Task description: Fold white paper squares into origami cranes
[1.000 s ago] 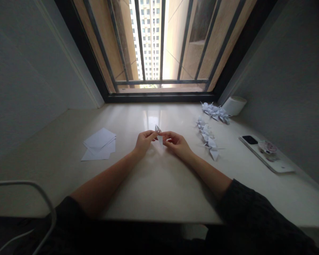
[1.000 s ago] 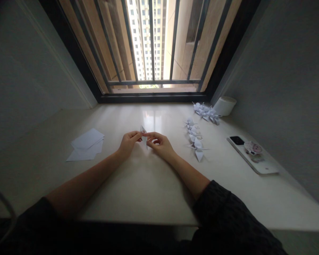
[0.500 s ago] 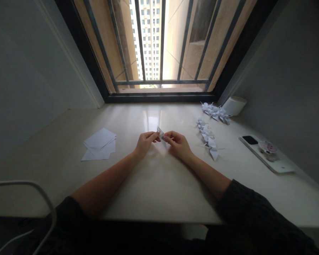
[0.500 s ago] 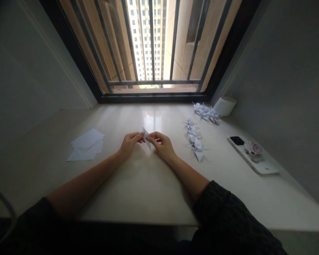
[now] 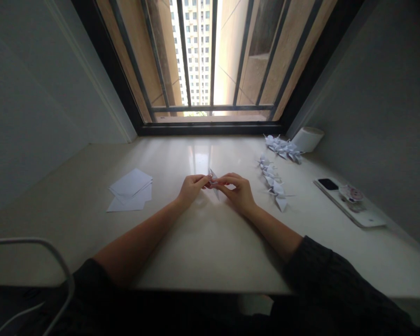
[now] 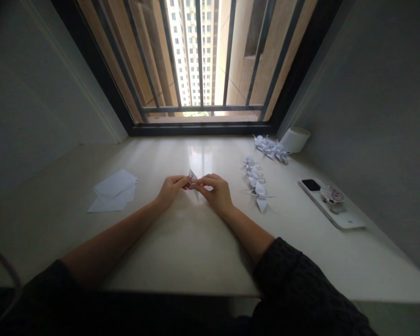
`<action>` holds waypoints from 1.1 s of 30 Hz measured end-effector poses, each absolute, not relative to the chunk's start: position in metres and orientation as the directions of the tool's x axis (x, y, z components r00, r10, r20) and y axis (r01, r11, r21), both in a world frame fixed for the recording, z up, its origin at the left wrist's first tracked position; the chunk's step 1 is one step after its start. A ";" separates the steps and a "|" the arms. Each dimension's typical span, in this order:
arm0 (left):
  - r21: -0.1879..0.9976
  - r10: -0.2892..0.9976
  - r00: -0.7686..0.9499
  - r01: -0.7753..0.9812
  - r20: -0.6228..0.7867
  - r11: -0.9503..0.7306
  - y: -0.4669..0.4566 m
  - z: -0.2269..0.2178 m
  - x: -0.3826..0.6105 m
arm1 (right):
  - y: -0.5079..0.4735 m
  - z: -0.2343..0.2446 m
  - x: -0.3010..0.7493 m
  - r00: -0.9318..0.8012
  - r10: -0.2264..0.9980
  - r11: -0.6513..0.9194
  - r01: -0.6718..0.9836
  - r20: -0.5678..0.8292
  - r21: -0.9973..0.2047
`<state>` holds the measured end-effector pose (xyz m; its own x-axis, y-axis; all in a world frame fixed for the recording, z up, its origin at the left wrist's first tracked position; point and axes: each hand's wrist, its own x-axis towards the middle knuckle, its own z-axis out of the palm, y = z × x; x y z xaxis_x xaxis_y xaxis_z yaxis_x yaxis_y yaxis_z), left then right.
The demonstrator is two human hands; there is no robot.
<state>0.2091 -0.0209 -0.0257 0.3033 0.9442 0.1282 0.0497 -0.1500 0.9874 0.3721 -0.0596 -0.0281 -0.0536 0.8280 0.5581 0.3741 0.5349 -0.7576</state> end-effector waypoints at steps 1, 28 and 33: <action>0.989 0.944 0.305 0.045 0.121 -0.142 -0.021 -0.025 0.209 | -0.060 -0.027 0.372 -0.060 0.815 0.548 0.406 0.577 -0.732; 0.977 0.934 0.315 0.076 0.167 -0.200 -0.022 -0.028 0.211 | -0.051 -0.033 0.369 0.094 0.916 0.369 0.178 0.389 -0.912; 0.981 0.943 0.300 0.078 0.148 -0.178 -0.022 -0.029 0.210 | -0.047 -0.035 0.369 0.118 0.947 0.298 0.033 0.300 -0.954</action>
